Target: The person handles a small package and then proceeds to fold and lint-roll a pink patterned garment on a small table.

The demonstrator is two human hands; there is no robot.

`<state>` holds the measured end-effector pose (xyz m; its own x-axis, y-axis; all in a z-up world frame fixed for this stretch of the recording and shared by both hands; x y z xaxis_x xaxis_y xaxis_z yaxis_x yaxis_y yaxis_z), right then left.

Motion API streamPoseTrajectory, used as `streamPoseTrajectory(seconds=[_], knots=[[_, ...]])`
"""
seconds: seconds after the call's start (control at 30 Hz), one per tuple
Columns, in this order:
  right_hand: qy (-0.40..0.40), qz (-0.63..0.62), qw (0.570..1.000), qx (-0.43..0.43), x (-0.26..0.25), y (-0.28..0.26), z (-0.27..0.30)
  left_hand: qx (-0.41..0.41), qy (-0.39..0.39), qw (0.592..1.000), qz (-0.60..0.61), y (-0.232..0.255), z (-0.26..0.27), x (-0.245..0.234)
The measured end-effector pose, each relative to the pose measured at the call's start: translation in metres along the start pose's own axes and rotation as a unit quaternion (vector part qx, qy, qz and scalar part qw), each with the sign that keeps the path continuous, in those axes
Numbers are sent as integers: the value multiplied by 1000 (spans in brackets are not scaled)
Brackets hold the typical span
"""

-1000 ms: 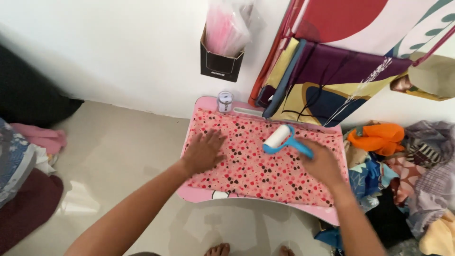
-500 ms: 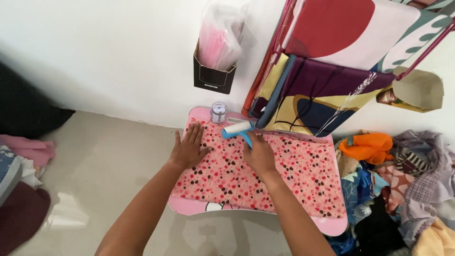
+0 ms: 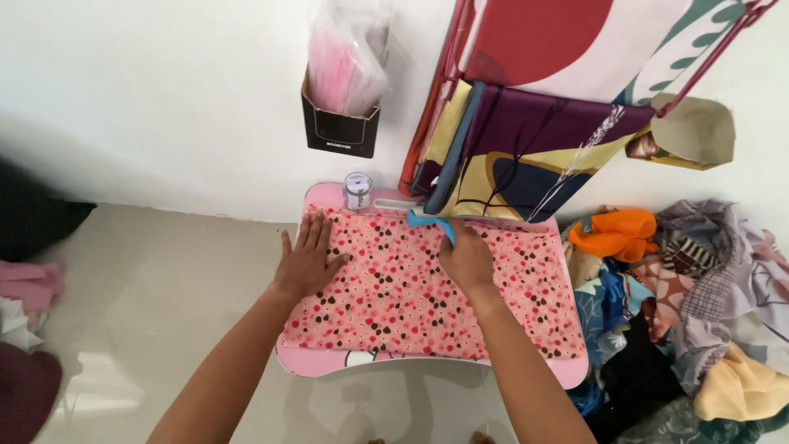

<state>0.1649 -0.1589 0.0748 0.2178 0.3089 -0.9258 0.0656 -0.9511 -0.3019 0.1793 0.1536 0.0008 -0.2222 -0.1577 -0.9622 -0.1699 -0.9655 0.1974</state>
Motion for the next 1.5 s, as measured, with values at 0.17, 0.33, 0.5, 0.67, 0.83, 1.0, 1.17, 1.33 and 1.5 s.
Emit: streamPoseTrajectory(seconds=[0.17,0.33,0.5,0.67,0.83,1.0,1.17,1.33,1.5], knots=[[26,-4,996,85,-54,11,51,-14,-9,1000,20,0,-1,-3],[1,31,990,137,-32,66,51,-14,-6,1000,10,-2,-2,-4],[24,35,993,107,-17,89,-1,-11,-10,1000,18,1,2,-4],[48,16,980,192,-72,97,48,-13,-17,1000,21,1,0,-6],[27,70,973,218,-48,143,66,-16,-14,999,25,2,-2,-7],[49,59,987,142,-31,175,9,-17,-12,1000,19,-1,-3,0],[106,65,987,104,-95,158,11,-13,-7,1000,25,1,0,-3],[58,49,981,181,-124,144,93,-12,2,1000,17,-5,-8,4],[-6,66,979,193,-82,157,90,12,33,999,-3,-8,-9,9]])
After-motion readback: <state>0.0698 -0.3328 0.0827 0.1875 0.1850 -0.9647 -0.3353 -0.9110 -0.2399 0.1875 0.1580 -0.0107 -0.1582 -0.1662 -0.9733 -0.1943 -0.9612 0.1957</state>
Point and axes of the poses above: each hand's wrist, its own z-axis away from the middle knuckle, its own x-axis out of the palm, y = z × x, the point moved 4 cm from there along -z, towards the middle knuckle, and after that the axes turned 4 degrees about z, right-handed, at the moved point
